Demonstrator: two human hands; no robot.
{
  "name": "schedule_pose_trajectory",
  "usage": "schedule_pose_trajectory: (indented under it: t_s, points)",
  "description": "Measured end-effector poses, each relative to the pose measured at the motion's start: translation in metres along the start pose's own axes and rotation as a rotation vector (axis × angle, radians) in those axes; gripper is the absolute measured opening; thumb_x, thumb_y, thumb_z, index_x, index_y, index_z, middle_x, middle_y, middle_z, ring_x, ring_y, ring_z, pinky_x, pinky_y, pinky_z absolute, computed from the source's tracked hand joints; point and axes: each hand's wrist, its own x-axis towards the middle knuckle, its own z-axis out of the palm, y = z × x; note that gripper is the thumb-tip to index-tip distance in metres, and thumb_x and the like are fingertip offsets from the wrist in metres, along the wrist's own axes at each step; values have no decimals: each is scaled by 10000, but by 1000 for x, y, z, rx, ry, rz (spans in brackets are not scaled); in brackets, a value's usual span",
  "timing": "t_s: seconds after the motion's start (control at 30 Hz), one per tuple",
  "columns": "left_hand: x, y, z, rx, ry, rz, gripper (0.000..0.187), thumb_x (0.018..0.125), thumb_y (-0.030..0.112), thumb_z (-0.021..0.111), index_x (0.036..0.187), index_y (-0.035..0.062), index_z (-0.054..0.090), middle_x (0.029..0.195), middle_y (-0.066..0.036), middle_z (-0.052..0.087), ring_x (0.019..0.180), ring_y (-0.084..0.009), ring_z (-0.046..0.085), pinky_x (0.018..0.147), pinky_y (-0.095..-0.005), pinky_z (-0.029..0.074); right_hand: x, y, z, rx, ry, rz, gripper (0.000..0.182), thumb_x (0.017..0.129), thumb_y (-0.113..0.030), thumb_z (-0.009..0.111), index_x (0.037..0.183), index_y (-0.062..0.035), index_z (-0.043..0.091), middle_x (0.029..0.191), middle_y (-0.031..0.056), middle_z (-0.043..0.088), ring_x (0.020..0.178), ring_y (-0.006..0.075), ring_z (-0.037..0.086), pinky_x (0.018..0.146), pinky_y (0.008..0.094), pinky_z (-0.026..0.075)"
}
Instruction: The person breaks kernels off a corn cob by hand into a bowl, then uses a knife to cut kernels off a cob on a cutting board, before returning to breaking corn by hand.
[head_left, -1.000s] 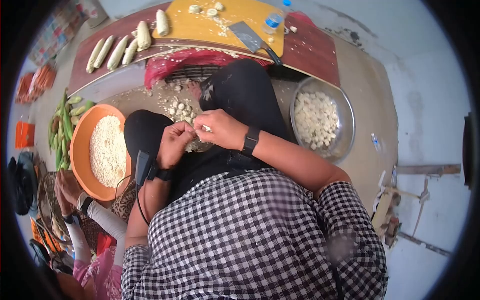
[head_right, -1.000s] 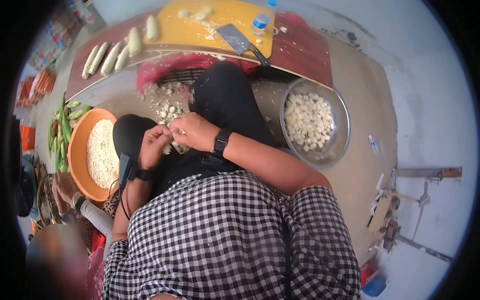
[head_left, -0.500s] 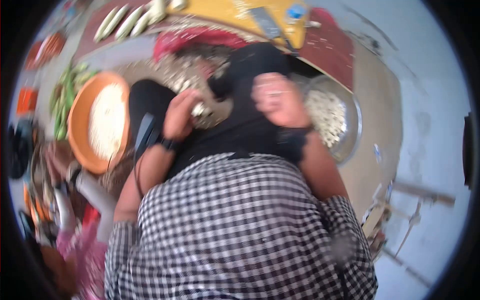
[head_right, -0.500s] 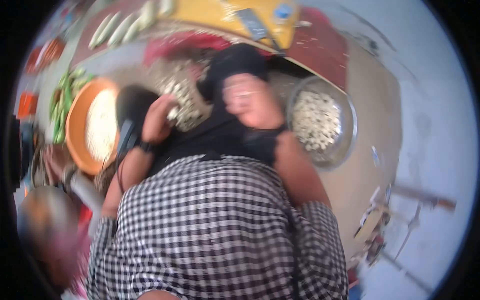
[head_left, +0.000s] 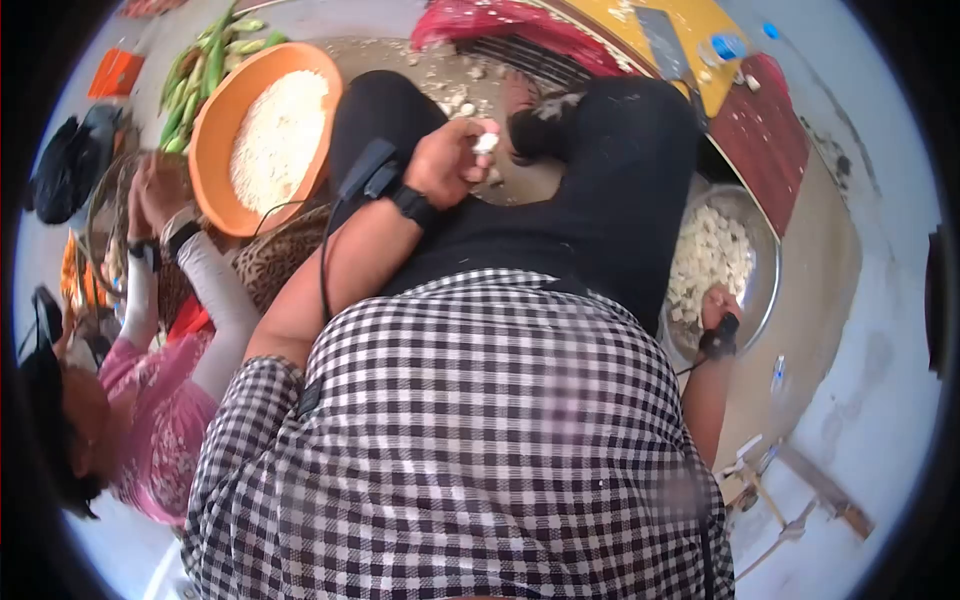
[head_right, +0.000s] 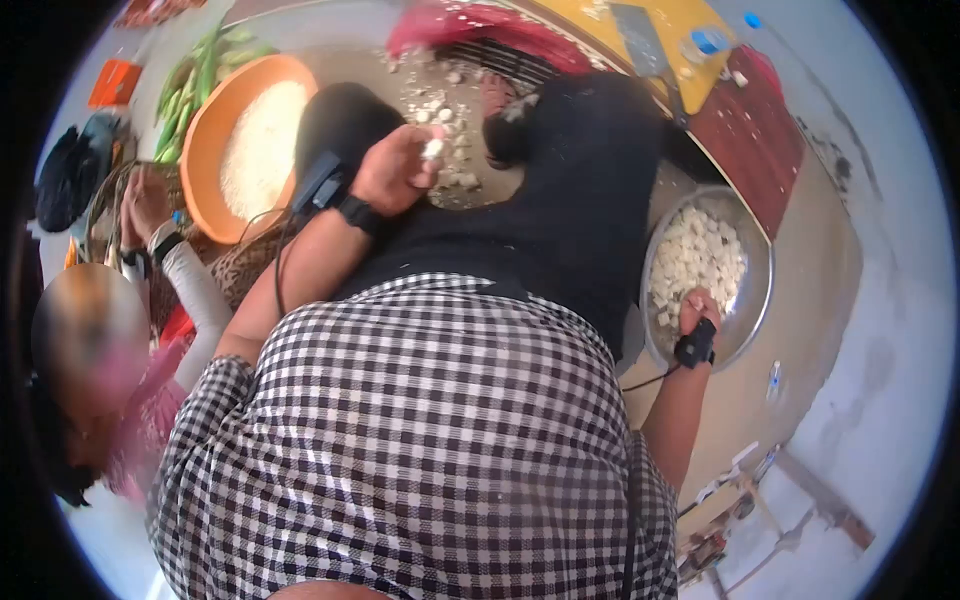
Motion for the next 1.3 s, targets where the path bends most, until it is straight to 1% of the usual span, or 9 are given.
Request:
schedule_pose_trajectory:
  t_s: [0.1, 0.2, 0.27, 0.63, 0.87, 1.0, 1.07, 1.2, 1.3]
  points:
    - [9, -1, -16, -21, -113, -63, 219, 823, 191, 574, 986, 44, 577, 723, 5, 505, 558, -81, 429, 423, -196, 289, 23, -22, -109, -76, -399, 84, 54, 788, 7, 522, 836, -18, 521, 812, 49, 507, 727, 186, 503, 680, 294, 461]
    - [12, -3, -21, 86, -153, 43, 194, 857, 178, 530, 998, 46, 543, 767, -25, 523, 580, -84, 439, 430, -190, 292, 17, -12, -114, 275, 89, -147, 195, 775, 101, 518, 943, 1, 509, 852, 98, 513, 836, 232, 505, 751, 350, 468]
    - [6, -1, -16, -14, -138, 2, 171, 869, 151, 476, 988, 43, 533, 840, -62, 536, 600, -104, 446, 437, -189, 293, -42, 14, 22, 198, 516, -233, 256, 808, 98, 437, 1053, 57, 376, 977, 155, 476, 818, 287, 481, 741, 420, 490]
    - [0, -5, -5, 25, -109, 18, 176, 852, 179, 451, 934, 51, 539, 860, -77, 544, 596, -112, 423, 435, -194, 284, -70, -54, 53, -852, 240, -371, 588, 879, -343, 544, 1302, -5, 314, 1266, 222, 459, 1107, 301, 491, 886, 365, 495]
    - [-2, -4, -4, 34, -133, 52, 185, 886, 231, 452, 905, 65, 532, 814, -62, 528, 571, -105, 403, 430, -191, 267, -49, -26, 66, -122, 579, -364, 381, 884, -212, 566, 1151, 19, 423, 980, 210, 546, 886, 263, 576, 774, 388, 537]
    - [4, -4, -14, 6, -209, 63, 177, 888, 232, 451, 881, 68, 519, 749, -29, 479, 564, -97, 388, 428, -193, 260, -50, -11, 37, 168, 234, 51, 72, 891, -70, 516, 841, -24, 493, 757, 67, 535, 663, 146, 541, 555, 260, 471]
    - [2, -4, -14, -26, -204, 48, 151, 873, 212, 455, 850, 72, 508, 725, -18, 456, 561, -95, 383, 428, -197, 259, -56, 26, 34, -86, 288, -100, 32, 877, -43, 517, 862, -50, 489, 705, 28, 500, 579, 125, 488, 487, 245, 418]
    - [-2, -1, -7, 2, -207, 48, 93, 826, 157, 455, 801, 74, 486, 713, -19, 447, 560, -102, 386, 428, -204, 263, -77, 82, 18, -77, 148, 268, 66, 855, -103, 560, 896, -100, 509, 714, 3, 507, 546, 91, 442, 466, 239, 360]
    - [-5, 0, -2, -15, -220, 47, 72, 806, 134, 451, 788, 70, 479, 714, -29, 448, 559, -110, 389, 428, -212, 270, -93, 116, 19, -755, 152, 217, 102, 868, -178, 549, 924, -98, 577, 775, -2, 560, 537, 84, 431, 479, 223, 349]
